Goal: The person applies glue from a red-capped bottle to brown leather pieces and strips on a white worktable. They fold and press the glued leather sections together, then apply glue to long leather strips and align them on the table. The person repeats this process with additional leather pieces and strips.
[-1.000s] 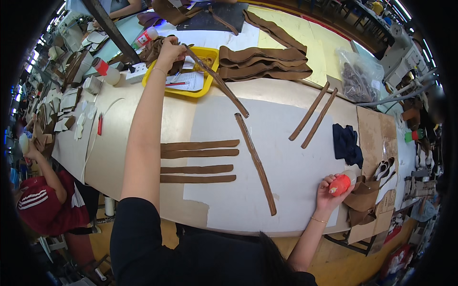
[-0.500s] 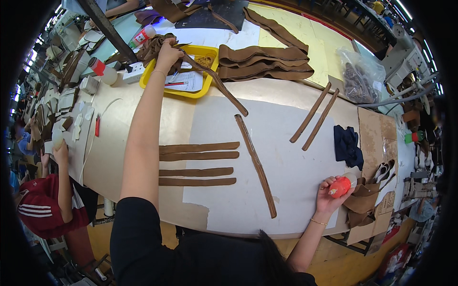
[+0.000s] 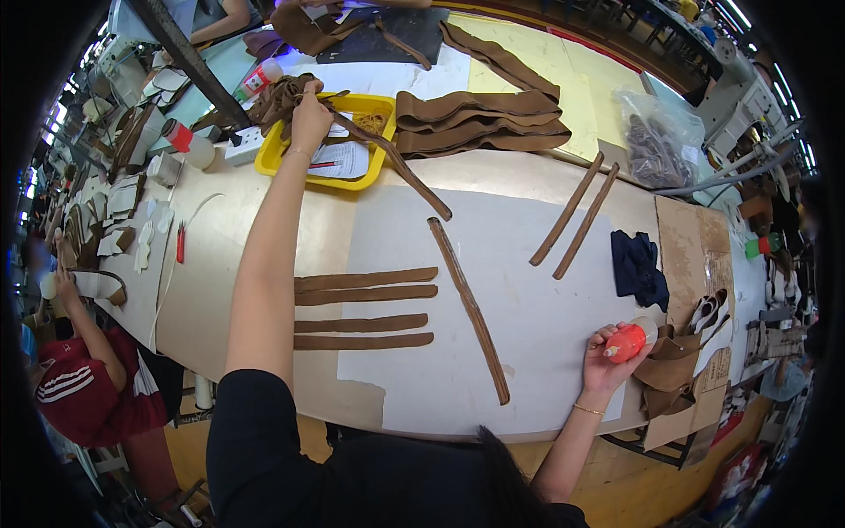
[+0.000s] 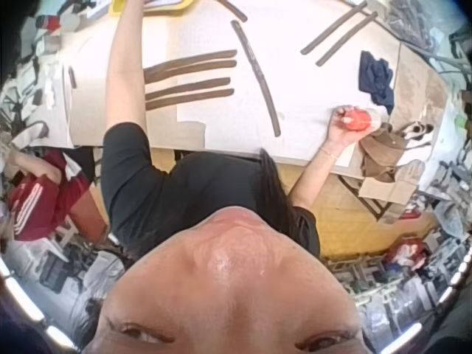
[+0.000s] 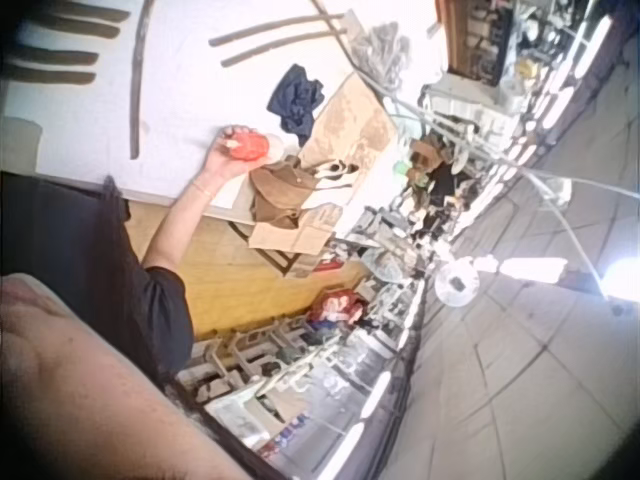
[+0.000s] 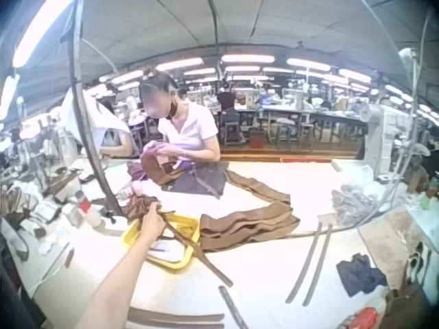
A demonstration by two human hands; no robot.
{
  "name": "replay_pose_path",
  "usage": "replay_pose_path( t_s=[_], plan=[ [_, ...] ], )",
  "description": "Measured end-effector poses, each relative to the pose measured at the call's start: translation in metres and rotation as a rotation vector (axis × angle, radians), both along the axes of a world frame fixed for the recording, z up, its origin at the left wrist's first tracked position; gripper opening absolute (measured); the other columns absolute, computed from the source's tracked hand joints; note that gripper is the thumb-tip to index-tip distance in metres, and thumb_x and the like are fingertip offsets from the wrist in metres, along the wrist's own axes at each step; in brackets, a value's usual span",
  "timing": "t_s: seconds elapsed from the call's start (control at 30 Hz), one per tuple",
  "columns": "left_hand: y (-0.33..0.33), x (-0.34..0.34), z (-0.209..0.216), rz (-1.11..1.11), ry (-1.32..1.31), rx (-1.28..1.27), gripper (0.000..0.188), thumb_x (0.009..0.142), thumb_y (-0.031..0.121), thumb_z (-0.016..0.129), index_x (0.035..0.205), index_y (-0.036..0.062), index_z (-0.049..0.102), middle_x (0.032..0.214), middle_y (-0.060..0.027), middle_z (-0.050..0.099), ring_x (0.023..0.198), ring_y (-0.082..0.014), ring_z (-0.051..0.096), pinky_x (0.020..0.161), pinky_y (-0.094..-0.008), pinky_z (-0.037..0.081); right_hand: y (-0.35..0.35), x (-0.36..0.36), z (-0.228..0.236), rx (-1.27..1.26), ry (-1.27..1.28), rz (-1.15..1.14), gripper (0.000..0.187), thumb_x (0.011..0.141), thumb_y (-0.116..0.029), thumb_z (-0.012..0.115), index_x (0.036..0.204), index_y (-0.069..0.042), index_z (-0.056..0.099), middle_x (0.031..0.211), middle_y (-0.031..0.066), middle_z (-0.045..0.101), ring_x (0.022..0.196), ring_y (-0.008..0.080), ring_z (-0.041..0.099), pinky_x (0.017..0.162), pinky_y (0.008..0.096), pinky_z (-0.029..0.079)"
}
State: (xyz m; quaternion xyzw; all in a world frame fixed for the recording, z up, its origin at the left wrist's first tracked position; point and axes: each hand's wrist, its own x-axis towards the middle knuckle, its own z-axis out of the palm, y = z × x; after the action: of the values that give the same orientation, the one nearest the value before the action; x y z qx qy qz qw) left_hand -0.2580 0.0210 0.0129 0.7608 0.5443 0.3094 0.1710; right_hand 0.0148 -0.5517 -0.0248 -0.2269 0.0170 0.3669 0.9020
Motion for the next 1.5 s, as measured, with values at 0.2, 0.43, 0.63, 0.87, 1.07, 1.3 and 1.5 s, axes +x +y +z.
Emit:
replay_pose_path(
  t_s=[0.2,0.43,0.63,0.87,1.07,1.3,1.5],
  plan=[
    [-0.006,-0.001,-0.001,0.003,-0.009,0.002,0.055,0.079,0.002,0.056,0.132,0.0115,0.045,0.084,-0.0185,0.068,0.085,-0.0352,0.066,0.081,-0.0442,0.051,0.000,0.000,-0.001,-0.005,-0.005,0.003,0.063,0.083,-0.061,0.060,0.106,-0.003,0.053,0.090,0.0077,0.054,0.083,0.0196,0.054,0.073,0.0337,0.048],
    [-0.006,-0.003,-0.001,-0.006,-0.086,0.068,0.063,0.076,0.013,0.062,0.136,0.0103,0.042,0.084,-0.0152,0.069,0.086,-0.0329,0.067,0.081,-0.0433,0.051,-0.002,0.002,-0.004,0.010,-0.013,0.014,0.063,0.083,-0.061,0.060,0.106,-0.003,0.053,0.091,0.0078,0.054,0.084,0.0195,0.054,0.073,0.0334,0.047],
    [0.010,-0.021,0.027,0.138,-0.258,0.228,0.061,0.078,0.016,0.064,0.132,-0.0004,0.043,0.082,-0.0089,0.066,0.075,-0.0236,0.064,0.077,-0.0345,0.050,-0.001,0.002,-0.002,0.010,-0.015,0.020,0.062,0.082,-0.060,0.061,0.106,-0.004,0.053,0.091,0.0080,0.055,0.084,0.0197,0.054,0.073,0.0339,0.047],
    [-0.053,-0.042,0.088,-0.370,-1.041,-0.637,0.033,0.088,0.023,0.064,0.114,0.0054,0.056,0.092,-0.0045,0.061,0.077,-0.0136,0.058,0.069,-0.0258,0.047,-0.001,0.000,-0.001,0.002,-0.016,0.022,0.061,0.083,-0.058,0.062,0.106,-0.003,0.054,0.092,0.0083,0.055,0.084,0.0198,0.054,0.074,0.0335,0.047],
    [-0.159,-0.028,0.084,-0.657,-0.864,-0.904,0.020,0.089,0.022,0.063,0.101,0.0059,0.061,0.092,-0.0034,0.062,0.079,-0.0132,0.058,0.072,-0.0248,0.046,-0.006,0.002,-0.002,0.004,0.019,0.013,0.064,0.080,-0.058,0.064,0.106,0.000,0.054,0.092,0.0081,0.055,0.084,0.0192,0.054,0.073,0.0332,0.046],
    [-0.271,0.129,0.057,-1.080,-0.130,-0.274,0.024,0.082,0.025,0.069,0.089,0.0023,0.063,0.084,-0.0083,0.059,0.080,-0.0195,0.058,0.071,-0.0321,0.048,-0.003,0.006,-0.002,-0.010,0.054,0.001,0.062,0.077,-0.063,0.064,0.098,-0.006,0.055,0.083,0.0072,0.056,0.074,0.0199,0.054,0.069,0.0324,0.045],
    [-0.378,0.297,0.005,-1.291,0.030,0.447,0.029,0.079,0.028,0.071,0.096,0.0055,0.063,0.093,-0.0148,0.058,0.091,-0.0307,0.061,0.076,-0.0403,0.050,-0.001,0.007,0.006,0.002,0.085,0.003,0.063,0.079,-0.066,0.059,0.098,-0.006,0.055,0.081,0.0079,0.056,0.073,0.0208,0.054,0.068,0.0332,0.045]
  ],
)
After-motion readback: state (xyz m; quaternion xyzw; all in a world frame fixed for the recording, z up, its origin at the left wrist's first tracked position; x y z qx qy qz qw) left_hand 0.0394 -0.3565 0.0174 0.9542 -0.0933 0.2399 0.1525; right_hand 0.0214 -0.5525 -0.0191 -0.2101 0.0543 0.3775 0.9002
